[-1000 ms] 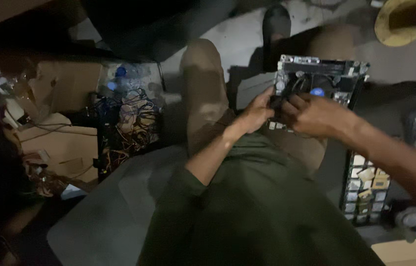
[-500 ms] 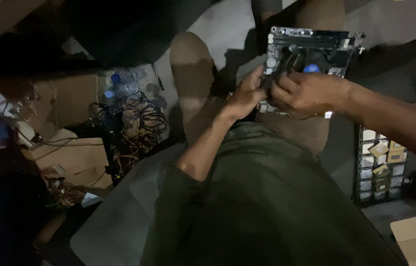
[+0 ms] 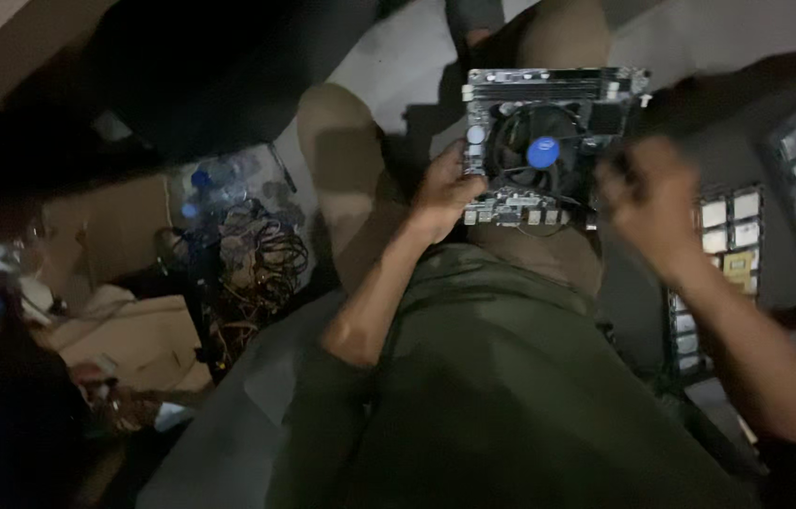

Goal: The person picks up a CPU cooler fan at a cluttered workbench, turns it over in their hands, then sits with a motherboard on their lap and aligns and attaches the cooler to the board, working at its corners. They then return the board to the bench and continue handling the cooler and board on the desk.

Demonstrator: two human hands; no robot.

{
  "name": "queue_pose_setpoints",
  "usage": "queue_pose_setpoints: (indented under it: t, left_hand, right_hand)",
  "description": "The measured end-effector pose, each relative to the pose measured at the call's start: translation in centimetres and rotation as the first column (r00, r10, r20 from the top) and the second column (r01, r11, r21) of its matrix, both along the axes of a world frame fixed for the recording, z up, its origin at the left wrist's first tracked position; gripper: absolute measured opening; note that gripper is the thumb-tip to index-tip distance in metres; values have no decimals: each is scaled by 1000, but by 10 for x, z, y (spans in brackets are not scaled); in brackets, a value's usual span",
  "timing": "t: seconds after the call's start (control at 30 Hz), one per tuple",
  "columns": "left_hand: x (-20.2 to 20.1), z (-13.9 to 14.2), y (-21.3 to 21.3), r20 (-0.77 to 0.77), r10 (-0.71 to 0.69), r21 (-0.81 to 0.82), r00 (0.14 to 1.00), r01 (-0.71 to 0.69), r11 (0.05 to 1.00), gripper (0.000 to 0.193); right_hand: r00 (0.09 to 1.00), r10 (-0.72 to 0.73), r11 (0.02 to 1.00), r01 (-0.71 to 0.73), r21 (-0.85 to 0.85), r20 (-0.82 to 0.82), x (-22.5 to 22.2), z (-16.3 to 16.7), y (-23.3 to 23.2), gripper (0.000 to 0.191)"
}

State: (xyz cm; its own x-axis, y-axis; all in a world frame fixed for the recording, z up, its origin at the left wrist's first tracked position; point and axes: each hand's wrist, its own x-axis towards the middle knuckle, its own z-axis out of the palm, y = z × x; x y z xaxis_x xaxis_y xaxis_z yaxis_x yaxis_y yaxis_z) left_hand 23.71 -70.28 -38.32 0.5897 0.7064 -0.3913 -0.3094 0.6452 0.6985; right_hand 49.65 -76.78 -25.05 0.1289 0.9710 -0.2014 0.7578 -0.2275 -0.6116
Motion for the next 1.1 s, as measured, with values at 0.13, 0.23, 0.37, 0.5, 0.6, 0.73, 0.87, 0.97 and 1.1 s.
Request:
queue_pose_setpoints:
  t: [0.13, 0.23, 0.37, 0.5, 0.6, 0.73, 0.87, 0.97, 1.1]
  left_hand:
    - [1, 19, -3, -25, -31, 53, 999, 32, 998, 88]
    - [9, 39, -7, -392, -11, 321, 920, 148, 935, 114]
    - [26, 61, -11, -621, 91, 369, 779, 188, 910, 109]
    - [31, 71, -12, -562, 163, 423, 811, 112, 899, 106]
    - [31, 74, -10, -580, 164, 414, 798, 116, 903, 106]
    - [31, 81, -8, -562, 176, 400, 809, 79, 913, 100]
    - [28, 76, -9, -560, 131, 301, 818, 53, 952, 98]
    - [26, 55, -14, -565, 34, 205, 824, 101, 973, 95]
    - [19, 21, -35, -209, 159, 349, 965, -79, 934, 71]
  right_hand:
    - [998, 31, 993, -38, 116, 60, -17, -23, -39, 29]
    - [987, 42, 973, -76, 219, 156, -29, -33, -46, 40]
    - [958, 27, 973, -90, 211, 284, -37, -35, -44, 55]
    - [893, 58, 911, -230, 341, 446, -37, -40, -42, 48]
    - [824, 98, 899, -314, 305, 557, -31, -47, -39, 39]
    - [819, 130, 922, -307, 236, 559, -31, -48, -31, 39]
    - [923, 22, 956, -132, 262, 384, -40, -33, -25, 40]
    - [941, -286, 925, 320, 205, -182, -38, -23, -26, 53]
    - [304, -780, 593, 638, -491, -548, -24, -39, -17, 45]
